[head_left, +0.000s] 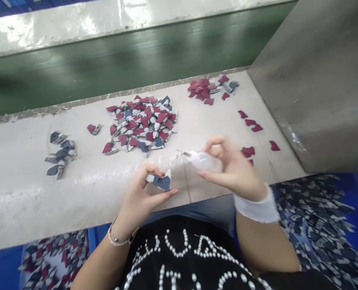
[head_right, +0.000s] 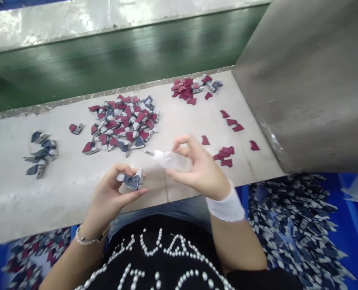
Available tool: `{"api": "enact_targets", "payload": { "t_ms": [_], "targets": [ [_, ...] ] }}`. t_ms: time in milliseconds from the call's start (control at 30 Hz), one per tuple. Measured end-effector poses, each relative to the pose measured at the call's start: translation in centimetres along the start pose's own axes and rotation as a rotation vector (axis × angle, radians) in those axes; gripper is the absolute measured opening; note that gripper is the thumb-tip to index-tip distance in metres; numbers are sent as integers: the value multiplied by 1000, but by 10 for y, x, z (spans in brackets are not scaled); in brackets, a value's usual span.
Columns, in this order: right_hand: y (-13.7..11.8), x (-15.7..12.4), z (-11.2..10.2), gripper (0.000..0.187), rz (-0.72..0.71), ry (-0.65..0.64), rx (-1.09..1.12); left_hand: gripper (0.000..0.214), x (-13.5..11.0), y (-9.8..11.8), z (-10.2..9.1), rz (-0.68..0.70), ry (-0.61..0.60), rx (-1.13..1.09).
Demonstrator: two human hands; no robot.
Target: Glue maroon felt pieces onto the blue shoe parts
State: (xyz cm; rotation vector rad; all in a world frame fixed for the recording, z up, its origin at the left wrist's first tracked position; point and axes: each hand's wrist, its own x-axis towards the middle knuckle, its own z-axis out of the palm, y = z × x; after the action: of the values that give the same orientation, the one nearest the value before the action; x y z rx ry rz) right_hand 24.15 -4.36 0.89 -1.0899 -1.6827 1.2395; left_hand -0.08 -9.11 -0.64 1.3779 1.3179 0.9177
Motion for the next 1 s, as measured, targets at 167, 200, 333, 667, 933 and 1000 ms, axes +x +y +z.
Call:
{"api": "enact_targets", "payload": {
  "t_ms": [167,200,333,667,933,1000],
  "targets": [
    [26,26,30,39,-15,8,-187,40,4,-18,-3,-128,37,-58],
    [27,28,35,33,-11,12,-230,40,5,-21,-3,-135,45,-60],
    [25,24,36,27,4,32,-361,42,8,-25,-5,-162,46,-91],
    [56,13,-45,29,453,387,-826,47,-1,-16,15,-283,-17,-204],
    [49,25,-43,21,475,174,-703,34,-5,-11,9,-228,-79,-266],
    [45,22,-41,18,462,136,-611,33,-8,-10,7,-194,-65,-225]
  ]
}}
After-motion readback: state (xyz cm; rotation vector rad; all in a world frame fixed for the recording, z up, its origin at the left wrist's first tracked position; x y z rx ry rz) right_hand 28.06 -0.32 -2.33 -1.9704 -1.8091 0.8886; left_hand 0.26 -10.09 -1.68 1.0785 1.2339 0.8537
